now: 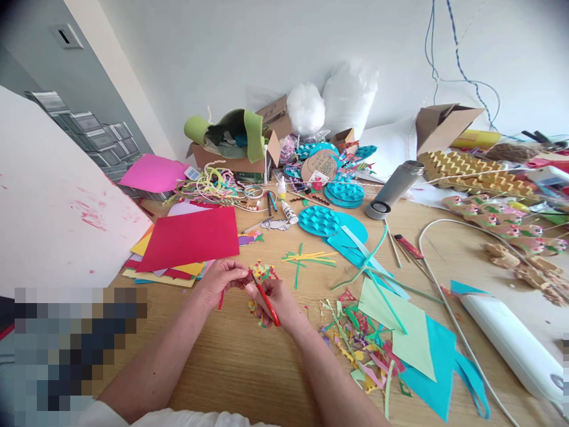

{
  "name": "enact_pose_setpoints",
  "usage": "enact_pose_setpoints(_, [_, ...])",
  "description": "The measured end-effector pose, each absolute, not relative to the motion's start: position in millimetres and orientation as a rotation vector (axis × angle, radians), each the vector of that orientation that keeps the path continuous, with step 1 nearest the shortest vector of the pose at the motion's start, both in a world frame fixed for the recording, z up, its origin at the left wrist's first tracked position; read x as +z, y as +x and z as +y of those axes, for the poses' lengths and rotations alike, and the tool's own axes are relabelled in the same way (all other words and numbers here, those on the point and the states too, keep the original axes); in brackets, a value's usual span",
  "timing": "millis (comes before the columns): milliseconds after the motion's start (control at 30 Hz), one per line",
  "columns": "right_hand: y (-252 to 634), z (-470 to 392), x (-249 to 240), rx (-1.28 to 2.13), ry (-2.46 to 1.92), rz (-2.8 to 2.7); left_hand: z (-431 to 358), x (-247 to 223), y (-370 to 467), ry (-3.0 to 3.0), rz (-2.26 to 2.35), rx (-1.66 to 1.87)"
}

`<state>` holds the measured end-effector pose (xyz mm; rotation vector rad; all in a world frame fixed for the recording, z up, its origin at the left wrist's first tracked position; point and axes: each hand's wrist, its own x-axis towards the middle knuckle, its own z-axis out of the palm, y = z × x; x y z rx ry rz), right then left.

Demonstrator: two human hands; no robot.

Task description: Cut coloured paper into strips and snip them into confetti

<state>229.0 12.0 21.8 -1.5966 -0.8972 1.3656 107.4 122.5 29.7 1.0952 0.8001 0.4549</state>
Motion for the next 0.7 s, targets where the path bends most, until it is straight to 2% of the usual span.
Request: enact_pose_setpoints(700, [231.1, 13.0, 18.4, 1.364, -1.648, -0.905, 122.9, 30.0, 106.8, 1.103, 0.777, 0.431])
